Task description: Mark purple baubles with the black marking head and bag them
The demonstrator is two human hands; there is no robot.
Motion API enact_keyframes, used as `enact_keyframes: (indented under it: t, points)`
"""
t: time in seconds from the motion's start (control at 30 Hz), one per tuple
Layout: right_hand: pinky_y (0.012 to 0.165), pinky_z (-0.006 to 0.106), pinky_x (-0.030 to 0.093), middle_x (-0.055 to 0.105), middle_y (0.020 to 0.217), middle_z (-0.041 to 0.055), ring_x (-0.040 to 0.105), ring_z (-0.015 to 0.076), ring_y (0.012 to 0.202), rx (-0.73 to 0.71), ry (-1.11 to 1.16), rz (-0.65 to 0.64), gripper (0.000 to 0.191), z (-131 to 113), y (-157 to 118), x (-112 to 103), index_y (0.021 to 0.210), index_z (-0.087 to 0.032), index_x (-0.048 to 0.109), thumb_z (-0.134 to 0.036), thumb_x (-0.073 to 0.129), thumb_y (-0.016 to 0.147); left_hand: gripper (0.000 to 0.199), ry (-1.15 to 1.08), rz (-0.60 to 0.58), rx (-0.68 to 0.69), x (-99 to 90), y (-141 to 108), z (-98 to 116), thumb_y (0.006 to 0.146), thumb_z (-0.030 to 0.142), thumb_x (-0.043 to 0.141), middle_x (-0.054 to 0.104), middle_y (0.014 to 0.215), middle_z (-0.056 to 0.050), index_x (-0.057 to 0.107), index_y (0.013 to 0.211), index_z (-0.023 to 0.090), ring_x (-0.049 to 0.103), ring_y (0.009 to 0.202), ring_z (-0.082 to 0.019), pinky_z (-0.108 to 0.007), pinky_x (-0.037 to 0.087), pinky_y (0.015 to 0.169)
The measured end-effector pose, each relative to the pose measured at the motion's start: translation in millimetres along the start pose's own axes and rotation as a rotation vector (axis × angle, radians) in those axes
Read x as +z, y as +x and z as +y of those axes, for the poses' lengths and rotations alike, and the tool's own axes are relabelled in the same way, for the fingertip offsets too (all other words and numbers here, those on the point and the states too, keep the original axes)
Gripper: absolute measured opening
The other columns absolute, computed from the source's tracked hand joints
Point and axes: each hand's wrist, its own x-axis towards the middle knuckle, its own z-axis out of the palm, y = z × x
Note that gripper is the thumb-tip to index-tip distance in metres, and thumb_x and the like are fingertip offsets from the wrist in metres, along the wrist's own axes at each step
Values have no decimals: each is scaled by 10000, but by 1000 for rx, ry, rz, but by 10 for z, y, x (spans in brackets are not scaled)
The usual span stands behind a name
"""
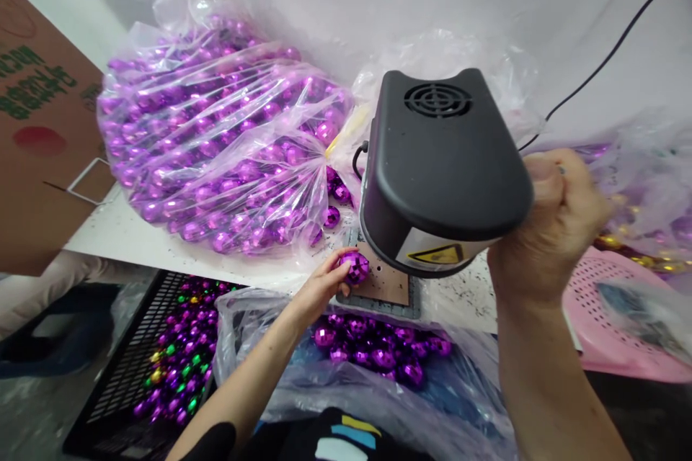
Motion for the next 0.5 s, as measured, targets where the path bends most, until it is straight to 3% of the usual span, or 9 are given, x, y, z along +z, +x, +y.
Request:
enact_keyframes:
  t: [0.1, 0.2, 0.33, 0.5]
  points:
    - [522, 200, 295, 398, 565, -63, 376, 32, 551, 2, -2, 5, 478, -7, -2, 7, 698, -163, 513, -595, 542, 901, 505, 363, 132, 154, 66, 44, -47, 837, 440, 740, 669, 1063, -57, 571, 1253, 207, 639, 896, -199, -329, 521, 786]
    - [524, 196, 297, 400, 569, -60, 379, 30, 559, 3, -10, 9, 480, -6, -5, 11, 699, -162, 514, -594, 538, 905, 419, 730, 179, 371, 147, 89, -73, 837, 332, 747, 651, 1212, -92, 611, 1213, 210, 600, 1141, -270, -458, 467, 1028]
    - [524, 191, 294, 401, 567, -59, 378, 27, 562, -11, -25, 17, 478, 1, -6, 12, 705, -161, 526, -592, 528, 912, 392, 878, 121, 450, 228, 162, -139, 866, 274, 716, 653, 1238, -97, 605, 1238, 217, 608, 1169, -280, -480, 477, 1043]
    - [519, 197, 293, 404, 565, -64, 375, 28, 545, -20, -16, 23, 455, 20, -11, 21, 731, -168, 561, -582, 527, 917, 443, 928, 146, 442, 305, 241, -175, 840, 359, 765, 664, 1181, -93, 620, 1236, 221, 620, 1120, -290, -474, 511, 1000]
